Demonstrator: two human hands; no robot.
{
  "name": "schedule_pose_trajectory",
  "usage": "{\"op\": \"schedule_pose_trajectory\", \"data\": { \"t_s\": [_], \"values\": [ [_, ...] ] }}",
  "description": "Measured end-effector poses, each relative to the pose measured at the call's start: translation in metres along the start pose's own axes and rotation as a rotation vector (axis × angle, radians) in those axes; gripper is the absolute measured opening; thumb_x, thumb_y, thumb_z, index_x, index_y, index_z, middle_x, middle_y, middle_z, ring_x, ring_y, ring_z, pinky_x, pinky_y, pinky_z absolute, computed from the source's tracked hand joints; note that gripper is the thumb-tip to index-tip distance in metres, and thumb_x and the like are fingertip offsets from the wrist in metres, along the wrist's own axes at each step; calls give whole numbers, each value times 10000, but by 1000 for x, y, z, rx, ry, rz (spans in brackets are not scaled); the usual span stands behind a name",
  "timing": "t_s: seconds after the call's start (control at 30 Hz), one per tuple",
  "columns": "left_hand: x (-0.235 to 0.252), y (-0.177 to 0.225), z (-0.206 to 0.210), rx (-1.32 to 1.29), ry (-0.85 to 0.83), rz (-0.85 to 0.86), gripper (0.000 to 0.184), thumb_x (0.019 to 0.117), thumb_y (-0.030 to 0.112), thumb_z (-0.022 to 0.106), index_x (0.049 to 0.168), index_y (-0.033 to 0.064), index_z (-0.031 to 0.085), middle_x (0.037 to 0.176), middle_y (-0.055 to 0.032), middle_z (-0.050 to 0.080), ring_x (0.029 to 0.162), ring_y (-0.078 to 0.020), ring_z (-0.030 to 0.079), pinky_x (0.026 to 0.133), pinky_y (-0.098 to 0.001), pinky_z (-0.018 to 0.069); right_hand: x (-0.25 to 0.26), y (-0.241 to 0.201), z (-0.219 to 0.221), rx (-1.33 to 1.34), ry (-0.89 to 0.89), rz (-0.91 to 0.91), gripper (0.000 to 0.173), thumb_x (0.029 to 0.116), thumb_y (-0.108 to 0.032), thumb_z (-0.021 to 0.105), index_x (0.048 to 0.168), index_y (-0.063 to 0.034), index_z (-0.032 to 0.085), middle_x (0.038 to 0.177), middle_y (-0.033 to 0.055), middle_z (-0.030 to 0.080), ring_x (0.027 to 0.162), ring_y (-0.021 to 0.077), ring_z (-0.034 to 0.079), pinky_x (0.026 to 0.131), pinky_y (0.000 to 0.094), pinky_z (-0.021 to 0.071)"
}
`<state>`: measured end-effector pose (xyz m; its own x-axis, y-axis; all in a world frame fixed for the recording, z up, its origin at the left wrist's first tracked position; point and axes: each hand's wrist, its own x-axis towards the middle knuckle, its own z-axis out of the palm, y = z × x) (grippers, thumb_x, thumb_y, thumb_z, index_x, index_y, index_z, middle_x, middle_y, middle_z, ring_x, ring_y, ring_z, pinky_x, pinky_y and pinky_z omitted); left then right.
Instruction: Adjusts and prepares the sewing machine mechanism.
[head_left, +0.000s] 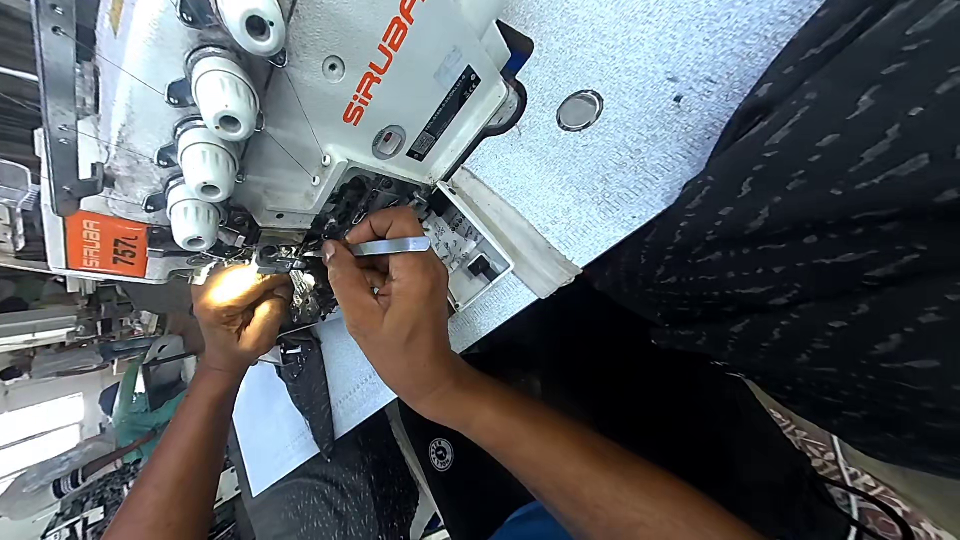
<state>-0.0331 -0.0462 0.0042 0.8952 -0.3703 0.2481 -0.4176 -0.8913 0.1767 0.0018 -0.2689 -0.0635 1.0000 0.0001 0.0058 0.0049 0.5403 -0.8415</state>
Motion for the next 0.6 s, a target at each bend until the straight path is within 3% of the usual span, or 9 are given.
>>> {"op": "schedule_pose_trajectory", "data": {
  "t_s": [0.6],
  "values": [
    [0,-1,1,18,8,12,248,972,191,509,853,52,677,760,-19,638,778,-6,595,759,-198,460,1,3,2,12,-12,-26,124,963,-33,683,1057,-47,604,931,71,592,624,82,589,506,214,551]
  ]
}}
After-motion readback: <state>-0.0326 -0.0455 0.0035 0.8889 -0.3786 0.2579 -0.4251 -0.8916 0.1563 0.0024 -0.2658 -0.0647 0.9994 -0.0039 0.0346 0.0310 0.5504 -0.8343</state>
